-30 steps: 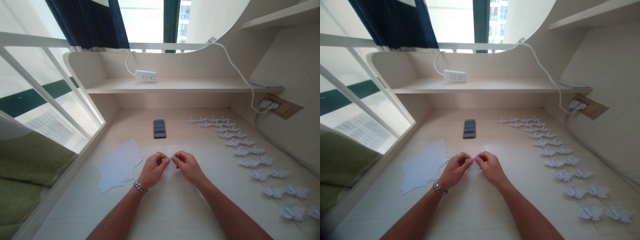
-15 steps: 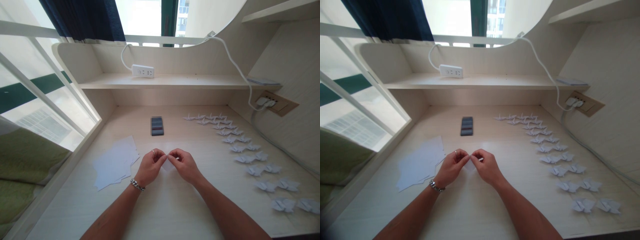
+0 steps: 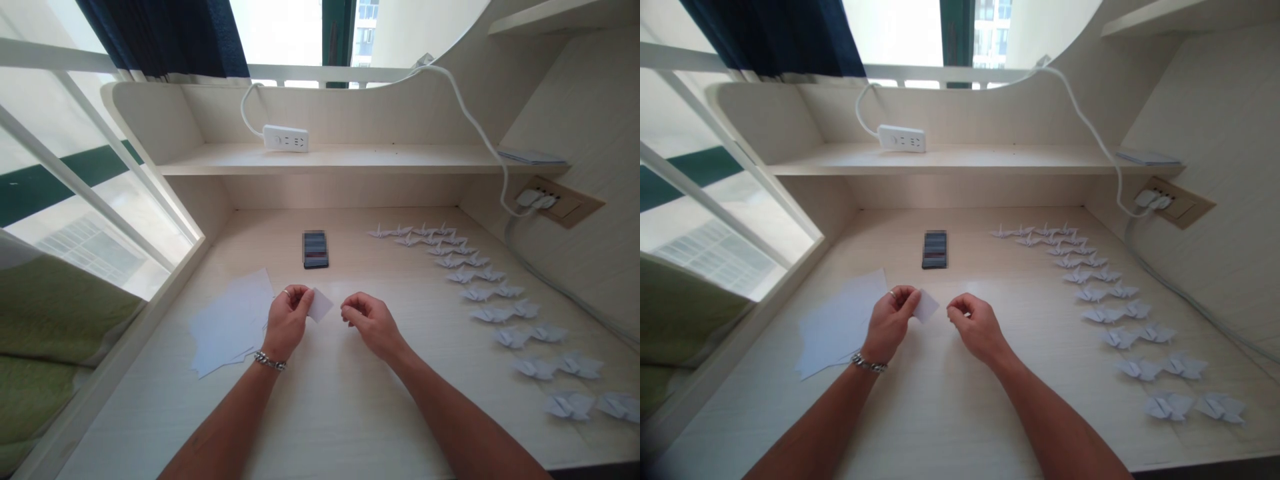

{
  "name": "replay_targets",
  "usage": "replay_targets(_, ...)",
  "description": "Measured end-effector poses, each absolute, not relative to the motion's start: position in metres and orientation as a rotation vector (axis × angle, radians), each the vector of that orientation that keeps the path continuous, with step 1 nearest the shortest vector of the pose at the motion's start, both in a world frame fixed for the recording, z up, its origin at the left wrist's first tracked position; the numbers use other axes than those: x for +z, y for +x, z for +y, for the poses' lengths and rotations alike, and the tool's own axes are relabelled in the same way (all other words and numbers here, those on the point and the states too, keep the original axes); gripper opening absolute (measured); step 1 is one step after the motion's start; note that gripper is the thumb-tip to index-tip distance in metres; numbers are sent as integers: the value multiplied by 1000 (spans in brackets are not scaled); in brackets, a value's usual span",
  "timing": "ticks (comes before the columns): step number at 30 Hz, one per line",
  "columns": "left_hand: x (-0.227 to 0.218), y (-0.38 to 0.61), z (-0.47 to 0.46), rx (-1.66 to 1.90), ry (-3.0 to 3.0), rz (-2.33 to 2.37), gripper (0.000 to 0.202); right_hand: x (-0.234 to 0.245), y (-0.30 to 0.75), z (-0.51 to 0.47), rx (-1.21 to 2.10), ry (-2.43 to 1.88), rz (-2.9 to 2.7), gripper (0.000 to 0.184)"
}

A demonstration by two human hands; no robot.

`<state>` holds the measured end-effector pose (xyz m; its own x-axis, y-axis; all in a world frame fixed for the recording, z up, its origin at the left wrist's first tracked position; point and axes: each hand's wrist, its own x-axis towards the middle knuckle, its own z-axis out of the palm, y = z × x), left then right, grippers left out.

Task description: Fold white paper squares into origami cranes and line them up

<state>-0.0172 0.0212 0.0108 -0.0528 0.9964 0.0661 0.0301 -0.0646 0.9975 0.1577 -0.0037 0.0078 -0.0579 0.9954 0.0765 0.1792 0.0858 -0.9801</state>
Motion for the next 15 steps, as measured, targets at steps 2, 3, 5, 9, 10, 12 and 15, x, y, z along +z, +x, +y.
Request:
replay_targets(2, 10, -15, 19, 1204, 1316, 1228, 31, 7, 157, -3, 1116, -1222, -1388, 20)
replay_targets(3, 10, -13, 17, 1155, 1349, 1216, 29, 7, 157, -3, 1121, -1210, -1393, 21)
replay_targets(5, 10, -9, 14, 1070, 1408, 1188, 27, 6, 156, -3, 1117, -1206, -1418, 21)
replay_targets(9, 11, -7, 11, 1002, 1468, 1160, 25, 1, 157, 0, 1059, -1220, -1363, 22)
replay_targets(10, 11, -8, 11, 998, 1474, 1162, 25, 1, 158, 1, 1049, -1217, -1325, 23)
replay_targets(12, 12, -11, 13, 995, 1485, 1168, 24, 1, 159, 3, 1053, -1207, -1234, 26)
replay_targets(15, 10, -14, 15, 1022, 1474, 1169, 24, 4, 160, 5, 1097, -1200, -1090, 29)
